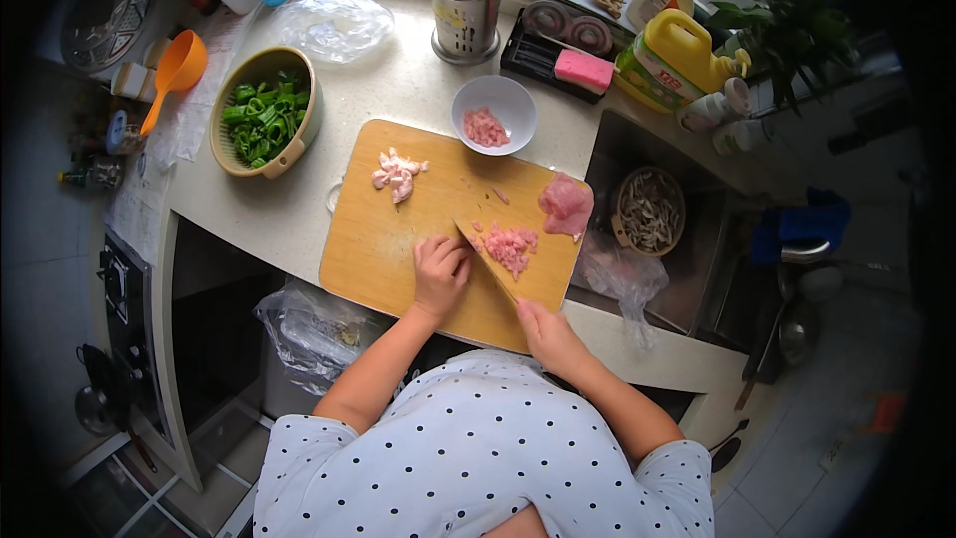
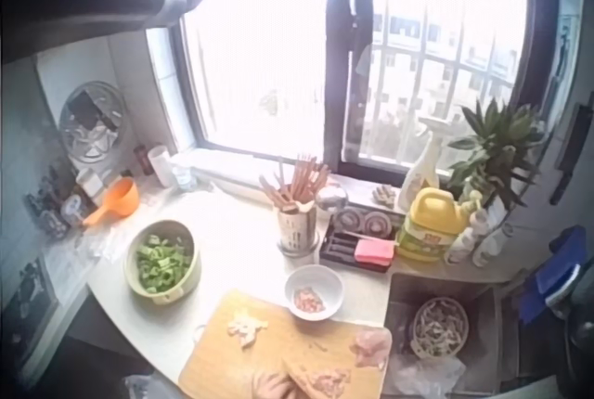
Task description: The person uses a cleaver to slice and mince pieces of raw meat on a wooden cutting board. They repeatedly gather the minced meat and transfer it into a small white bowl. A bowl of green vegetables and other kitchen items are visible on the counter.
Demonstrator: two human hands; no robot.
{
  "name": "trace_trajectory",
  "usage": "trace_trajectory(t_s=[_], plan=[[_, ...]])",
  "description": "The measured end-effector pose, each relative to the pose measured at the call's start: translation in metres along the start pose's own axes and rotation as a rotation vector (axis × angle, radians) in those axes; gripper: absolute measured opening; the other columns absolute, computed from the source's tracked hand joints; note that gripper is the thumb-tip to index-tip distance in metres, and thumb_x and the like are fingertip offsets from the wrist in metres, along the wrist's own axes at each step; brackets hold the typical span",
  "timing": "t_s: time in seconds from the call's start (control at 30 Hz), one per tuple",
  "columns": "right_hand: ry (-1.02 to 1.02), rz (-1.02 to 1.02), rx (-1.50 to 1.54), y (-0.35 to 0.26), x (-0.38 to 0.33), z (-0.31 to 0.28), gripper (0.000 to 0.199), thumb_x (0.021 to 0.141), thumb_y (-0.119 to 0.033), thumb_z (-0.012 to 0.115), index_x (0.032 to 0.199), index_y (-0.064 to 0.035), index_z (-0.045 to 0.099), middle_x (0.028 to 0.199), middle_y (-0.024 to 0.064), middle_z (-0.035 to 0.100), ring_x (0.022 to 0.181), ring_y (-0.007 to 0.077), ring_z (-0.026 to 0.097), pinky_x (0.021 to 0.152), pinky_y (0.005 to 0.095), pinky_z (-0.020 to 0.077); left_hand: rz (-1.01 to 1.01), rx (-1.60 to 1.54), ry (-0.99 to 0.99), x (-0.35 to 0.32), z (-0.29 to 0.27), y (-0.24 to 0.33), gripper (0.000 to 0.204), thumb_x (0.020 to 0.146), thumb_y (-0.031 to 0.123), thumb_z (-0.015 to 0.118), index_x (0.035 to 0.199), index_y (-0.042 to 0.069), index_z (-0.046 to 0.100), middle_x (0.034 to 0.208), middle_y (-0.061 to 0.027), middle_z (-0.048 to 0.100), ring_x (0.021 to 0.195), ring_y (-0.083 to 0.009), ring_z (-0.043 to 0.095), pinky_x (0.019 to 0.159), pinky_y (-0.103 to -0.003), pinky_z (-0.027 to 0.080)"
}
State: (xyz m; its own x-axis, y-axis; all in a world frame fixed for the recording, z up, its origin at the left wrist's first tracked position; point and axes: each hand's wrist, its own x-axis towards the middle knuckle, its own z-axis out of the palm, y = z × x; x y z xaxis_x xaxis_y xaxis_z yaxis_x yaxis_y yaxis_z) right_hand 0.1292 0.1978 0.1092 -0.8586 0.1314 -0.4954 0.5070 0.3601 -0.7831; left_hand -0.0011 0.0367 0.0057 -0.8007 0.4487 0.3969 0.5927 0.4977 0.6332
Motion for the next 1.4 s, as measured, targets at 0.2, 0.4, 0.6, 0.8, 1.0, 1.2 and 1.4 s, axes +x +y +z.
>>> trace_trajectory(t_s=[0.2, 0.4, 0.6, 0.8, 1.0, 1.2, 1.4], plan=[[-0.02, 0.027, -0.071, -0.029, 0.052, 0.019, 0.038, 0.1, -0.033, 0.041, 0.107, -0.0009, 0.06, 0.093, 0.03, 0.062, 0.095, 0.0449, 0.06, 0.081, 0.0481, 0.0472, 0.012, -0.004, -0.022, 0.001, 0.002, -0.008, 0.011, 0.069, 0.004, 0.07, 0.079, 0.005, 0.065, 0.092, -0.0067, 0.066, 0.093, -0.0263, 0.058, 0.081, -0.04, 0.041], [0.046, 0.069, 0.056, -0.002, 0.043, 0.005, 0.038, 0.1, -0.034, 0.041, 0.096, -0.0001, 0.059, 0.087, 0.0307, 0.06, 0.09, 0.0453, 0.061, 0.076, 0.0476, 0.0474, -0.014, -0.059, 0.0, 0.001, 0.002, -0.002, 0.009, 0.073, 0.003, 0.07, 0.081, 0.004, 0.067, 0.09, -0.0067, 0.067, 0.088, -0.027, 0.059, 0.081, -0.038, 0.043], [0.033, 0.049, 0.009, -0.006, 0.018, -0.006, 0.042, 0.1, -0.032, 0.042, 0.116, 0.004, 0.059, 0.1, 0.0285, 0.064, 0.098, 0.0423, 0.062, 0.084, 0.0432, 0.0492, -0.208, -0.272, -0.015, 0.001, -0.019, 0.003, 0.012, 0.074, -0.003, 0.069, 0.085, 0.002, 0.068, 0.091, -0.0093, 0.067, 0.091, -0.0283, 0.061, 0.082, -0.038, 0.048], [0.049, -0.037, 0.004, 0.01, 0.011, 0.009, 0.043, 0.1, -0.033, 0.044, 0.115, 0.003, 0.061, 0.101, 0.0287, 0.064, 0.098, 0.043, 0.062, 0.085, 0.0449, 0.0494, -0.023, -0.156, -0.046, 0.002, -0.02, -0.001, 0.015, 0.072, -0.004, 0.069, 0.086, 0.0, 0.067, 0.096, -0.0129, 0.065, 0.095, -0.0312, 0.06, 0.083, -0.039, 0.047], [0.063, -0.025, -0.091, -0.007, 0.031, 0.029, 0.042, 0.098, -0.035, 0.046, 0.111, 0.002, 0.062, 0.098, 0.0295, 0.063, 0.092, 0.0458, 0.062, 0.081, 0.0498, 0.0494, -0.014, -0.093, -0.064, -0.004, -0.004, -0.008, 0.017, 0.07, -0.003, 0.069, 0.087, -0.001, 0.067, 0.097, -0.0135, 0.065, 0.101, -0.032, 0.058, 0.088, -0.041, 0.047], [0.063, -0.042, -0.005, -0.005, 0.061, 0.028, 0.041, 0.099, -0.035, 0.044, 0.11, 0.0003, 0.061, 0.091, 0.0284, 0.063, 0.085, 0.0463, 0.062, 0.075, 0.048, 0.05, 0.001, -0.103, -0.106, -0.005, -0.008, -0.011, 0.018, 0.071, -0.004, 0.068, 0.088, 0.0, 0.067, 0.097, -0.0152, 0.065, 0.097, -0.034, 0.059, 0.088, -0.041, 0.047], [-0.04, 0.185, 0.123, -0.006, 0.031, 0.004, 0.039, 0.101, -0.035, 0.041, 0.101, 0.0008, 0.058, 0.08, 0.0228, 0.06, 0.079, 0.0346, 0.063, 0.071, 0.0403, 0.0476, -0.086, -0.254, -0.051, -0.009, -0.032, -0.01, 0.024, 0.071, -0.004, 0.073, 0.094, 0.001, 0.066, 0.104, -0.0135, 0.066, 0.096, -0.0307, 0.061, 0.085, -0.038, 0.05]])
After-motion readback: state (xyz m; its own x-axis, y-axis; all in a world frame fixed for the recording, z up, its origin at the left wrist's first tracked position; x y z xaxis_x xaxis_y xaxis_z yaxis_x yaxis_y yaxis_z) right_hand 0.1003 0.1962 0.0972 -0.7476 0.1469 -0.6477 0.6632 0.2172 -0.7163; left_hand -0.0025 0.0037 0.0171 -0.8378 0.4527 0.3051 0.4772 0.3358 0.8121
